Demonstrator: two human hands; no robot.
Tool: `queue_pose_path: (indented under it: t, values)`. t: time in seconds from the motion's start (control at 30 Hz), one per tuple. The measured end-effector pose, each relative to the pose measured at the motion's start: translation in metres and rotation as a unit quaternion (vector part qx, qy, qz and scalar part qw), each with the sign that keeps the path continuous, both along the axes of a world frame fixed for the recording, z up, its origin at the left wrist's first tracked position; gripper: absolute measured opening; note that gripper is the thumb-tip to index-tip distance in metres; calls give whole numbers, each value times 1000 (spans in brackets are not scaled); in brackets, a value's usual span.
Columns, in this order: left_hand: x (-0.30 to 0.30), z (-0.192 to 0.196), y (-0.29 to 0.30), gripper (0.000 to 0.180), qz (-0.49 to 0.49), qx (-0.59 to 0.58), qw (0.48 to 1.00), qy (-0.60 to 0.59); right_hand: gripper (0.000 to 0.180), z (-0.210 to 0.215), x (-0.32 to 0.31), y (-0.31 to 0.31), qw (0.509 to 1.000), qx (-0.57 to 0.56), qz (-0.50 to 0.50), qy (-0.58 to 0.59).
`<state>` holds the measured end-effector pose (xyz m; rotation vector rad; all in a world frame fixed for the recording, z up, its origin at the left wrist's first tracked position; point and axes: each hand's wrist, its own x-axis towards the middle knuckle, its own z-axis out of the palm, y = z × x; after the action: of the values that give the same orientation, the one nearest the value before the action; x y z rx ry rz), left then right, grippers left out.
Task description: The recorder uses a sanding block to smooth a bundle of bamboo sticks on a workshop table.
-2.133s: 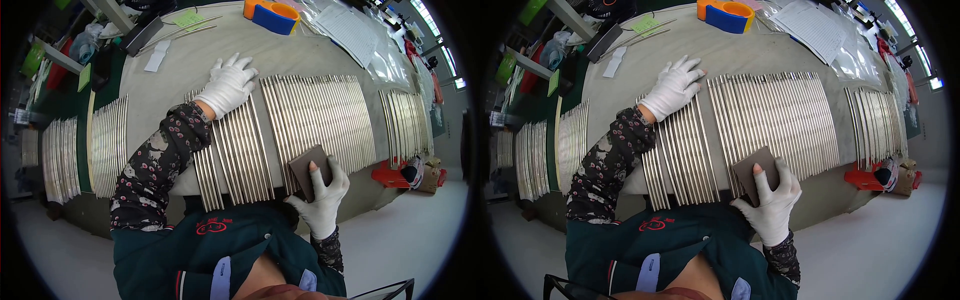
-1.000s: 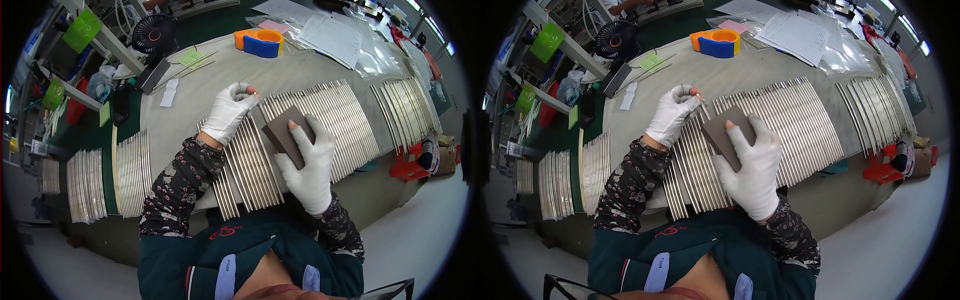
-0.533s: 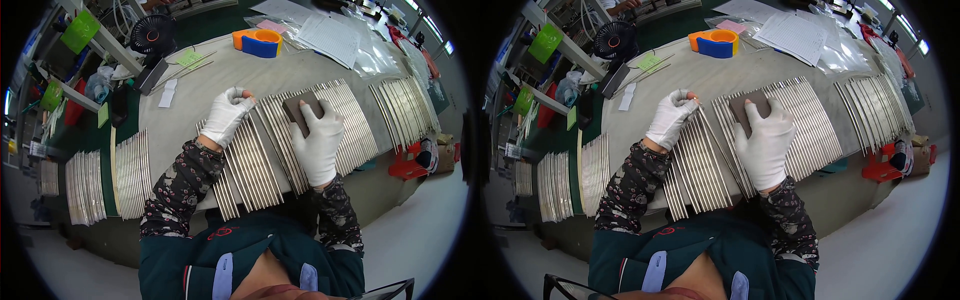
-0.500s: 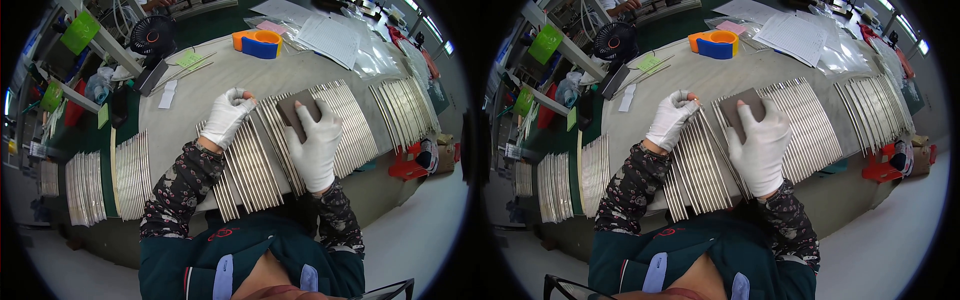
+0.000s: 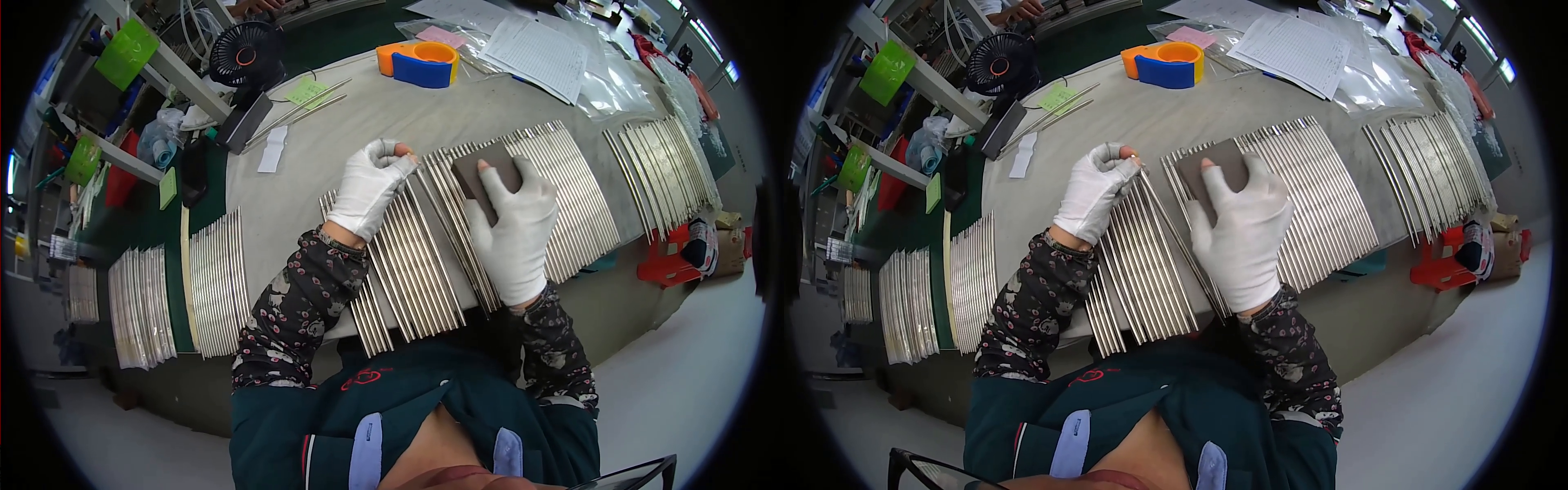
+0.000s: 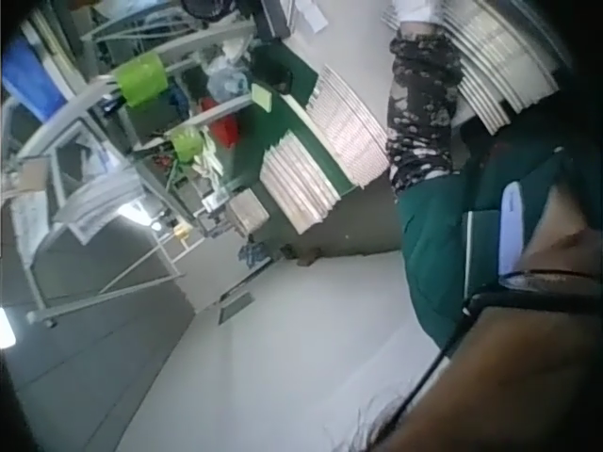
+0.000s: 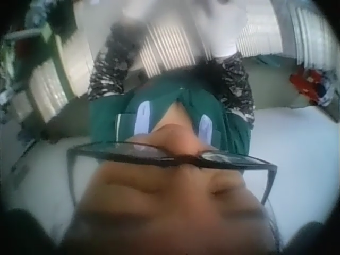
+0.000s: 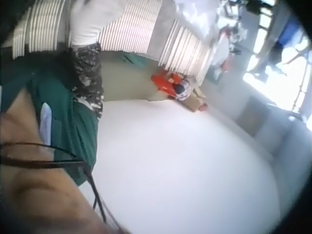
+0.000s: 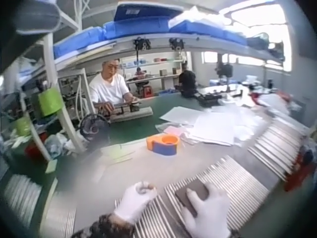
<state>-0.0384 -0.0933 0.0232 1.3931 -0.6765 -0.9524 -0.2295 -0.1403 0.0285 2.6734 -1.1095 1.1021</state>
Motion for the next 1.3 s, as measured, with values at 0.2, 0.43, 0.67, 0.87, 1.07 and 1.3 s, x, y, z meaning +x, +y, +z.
queue_pose_path:
  t: [0.2, 0.43, 0.67, 0.87, 1.07, 1.3]
  values:
    - [-4, 2, 3, 20, 14, 9, 1000, -3, 43, 5, -7, 8, 998, 61, -6, 18]
    - [0, 0, 3, 21, 1, 16, 999, 36, 45, -1, -11, 20, 996, 34, -36, 79]
    - [-6, 3, -1, 20, 23, 5, 1000, 4, 44, 2, -12, 20, 996, 48, 34, 61]
    - [-1, 0, 3, 21, 1, 4, 1000, 15, 50, 3, -7, 39, 991, 62, 112, 36]
    - [-5, 4, 1, 22, 31, 13, 999, 7, 50, 6, -15, 42, 992, 69, 100, 35]
    - [-5, 3, 0, 21, 34, 20, 999, 2, 48, 10, -16, 41, 989, 77, 125, 32]
